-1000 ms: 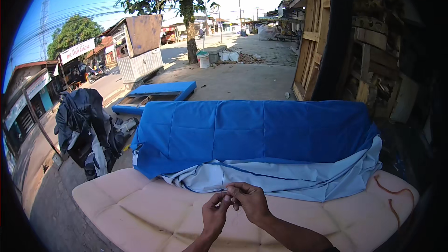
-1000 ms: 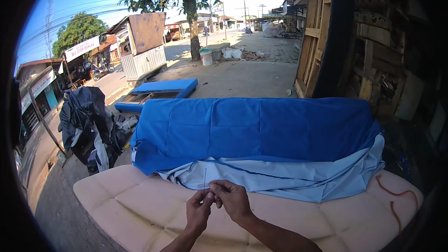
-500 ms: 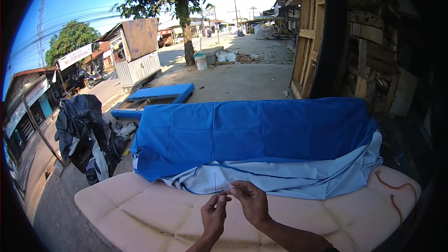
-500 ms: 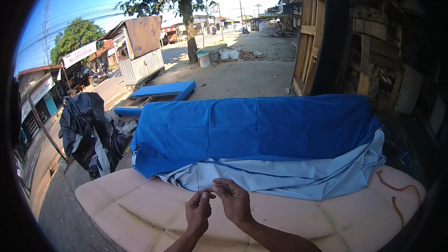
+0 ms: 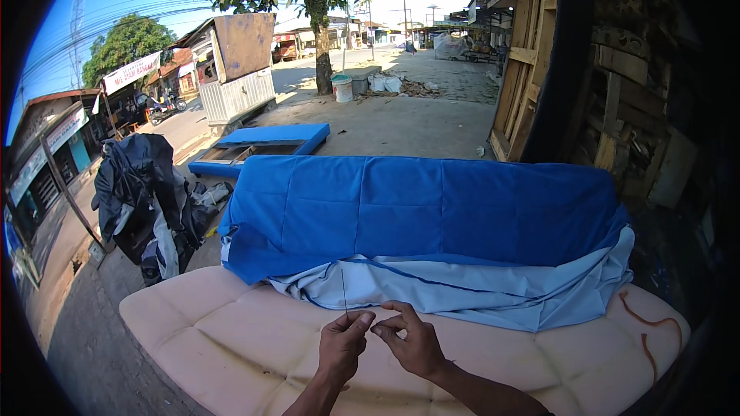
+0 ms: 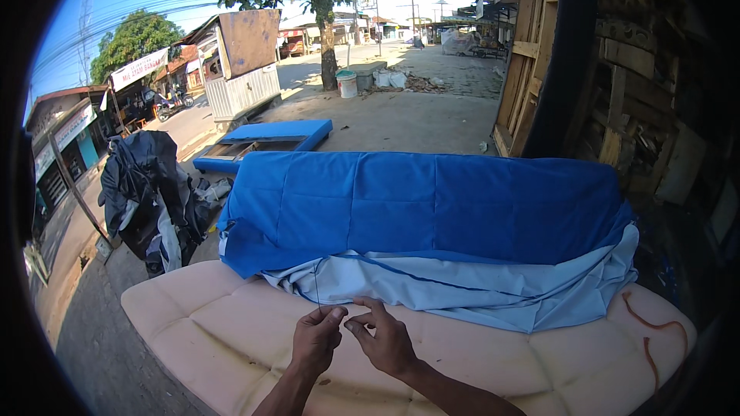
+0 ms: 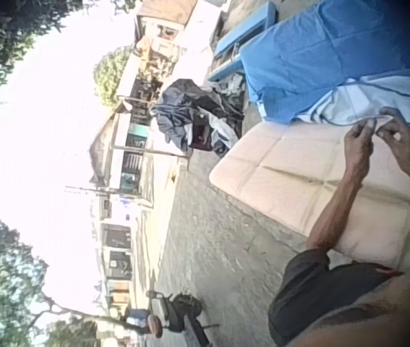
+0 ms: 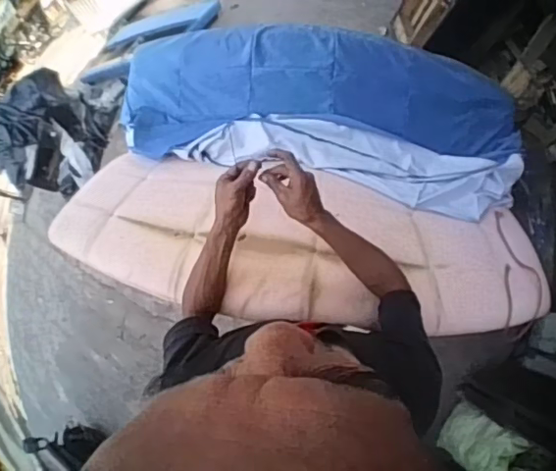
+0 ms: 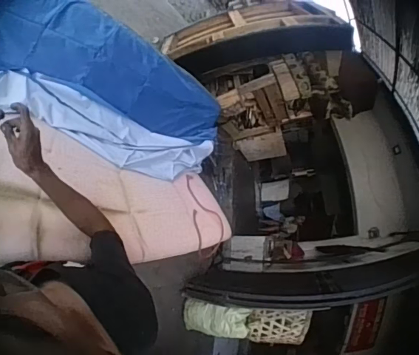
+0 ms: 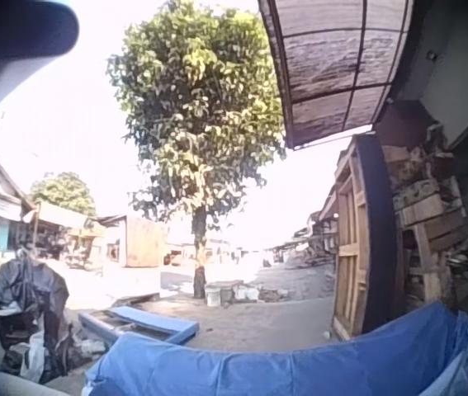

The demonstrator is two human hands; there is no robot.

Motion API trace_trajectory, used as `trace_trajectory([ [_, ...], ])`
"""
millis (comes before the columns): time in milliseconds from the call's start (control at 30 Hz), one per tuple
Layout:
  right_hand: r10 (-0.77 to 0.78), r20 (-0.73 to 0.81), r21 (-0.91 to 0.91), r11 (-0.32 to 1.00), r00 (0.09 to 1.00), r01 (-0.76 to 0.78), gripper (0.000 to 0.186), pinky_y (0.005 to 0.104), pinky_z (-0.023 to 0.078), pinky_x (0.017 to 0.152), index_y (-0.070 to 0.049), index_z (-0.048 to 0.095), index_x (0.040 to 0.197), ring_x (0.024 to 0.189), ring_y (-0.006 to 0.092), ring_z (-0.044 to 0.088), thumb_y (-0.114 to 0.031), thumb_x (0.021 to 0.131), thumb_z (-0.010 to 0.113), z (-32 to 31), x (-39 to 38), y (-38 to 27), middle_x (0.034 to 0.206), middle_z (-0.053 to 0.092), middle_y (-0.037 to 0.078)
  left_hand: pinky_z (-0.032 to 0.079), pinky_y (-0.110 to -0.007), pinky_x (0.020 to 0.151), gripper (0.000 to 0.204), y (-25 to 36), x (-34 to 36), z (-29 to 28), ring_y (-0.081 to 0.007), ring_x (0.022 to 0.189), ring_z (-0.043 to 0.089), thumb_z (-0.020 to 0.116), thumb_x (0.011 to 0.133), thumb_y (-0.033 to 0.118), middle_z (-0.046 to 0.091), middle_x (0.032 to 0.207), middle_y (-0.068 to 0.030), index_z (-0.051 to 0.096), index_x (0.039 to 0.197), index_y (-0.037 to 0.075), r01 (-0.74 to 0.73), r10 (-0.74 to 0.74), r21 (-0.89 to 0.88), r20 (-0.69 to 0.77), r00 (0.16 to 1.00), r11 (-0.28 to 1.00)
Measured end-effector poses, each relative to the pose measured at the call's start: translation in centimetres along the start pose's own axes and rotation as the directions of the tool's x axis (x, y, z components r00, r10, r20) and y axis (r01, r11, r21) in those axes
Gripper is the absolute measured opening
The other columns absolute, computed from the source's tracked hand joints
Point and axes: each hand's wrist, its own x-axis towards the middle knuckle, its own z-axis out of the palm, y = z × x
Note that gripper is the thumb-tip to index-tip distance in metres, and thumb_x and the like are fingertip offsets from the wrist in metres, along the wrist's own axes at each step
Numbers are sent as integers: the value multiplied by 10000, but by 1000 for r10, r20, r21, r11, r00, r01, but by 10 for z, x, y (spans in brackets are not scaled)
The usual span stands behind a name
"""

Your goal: The person threads a needle with string and sews a fabric cover onto a foam cushion by hand, lifting the cushion to guide the needle through the material.

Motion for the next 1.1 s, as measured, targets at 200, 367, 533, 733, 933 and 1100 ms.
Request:
trace_trajectory([
  [200,5,26,-26,1000,1000,-4,463,333,541,771,-31,483,1311,896,252,736,-160,930,711,-4,0,3,928,758,106,240,-215,432,233,2,-3,4,-17,478,328,732,923,174,623,698,24,738,1069,-8,-15,24,246,-33,999,969],
  [367,-158,95,-296,938,983,180,541,384,525,836,-41,449,1377,925,305,711,-173,923,713,-6,-2,8,881,745,110,221,-213,431,227,4,-4,4,-11,471,322,747,912,190,622,683,24,746,1037,1,-7,11,311,-9,1000,950],
  [533,-81,101,-118,989,992,92,565,393,539,875,-21,418,1402,1004,269,701,-145,930,703,-11,0,16,1044,728,135,205,-221,426,221,2,-3,5,-16,463,304,755,905,196,570,643,47,742,1017,6,-28,43,276,-48,998,961],
  [733,92,195,434,885,976,-170,487,348,560,856,-1,391,1413,951,195,678,-89,988,613,-2,3,10,1106,660,133,230,-224,451,199,-5,-2,8,-30,488,317,712,939,197,529,643,52,729,1004,9,-85,87,158,-5,996,984],
  [933,109,73,70,991,991,-114,355,285,494,603,-5,532,1275,701,119,612,-88,955,660,-2,-3,4,863,618,68,259,-226,461,201,-10,-1,5,-48,492,324,654,976,188,493,643,49,664,1086,20,116,-109,-88,81,991,989],
  [1100,-416,-169,-336,877,894,344,166,346,528,606,-19,651,987,668,212,651,-16,847,739,-2,-4,9,782,619,92,251,-227,462,220,-14,-1,11,-44,479,299,666,974,223,419,605,70,669,1094,39,179,-170,-204,59,984,963],
])
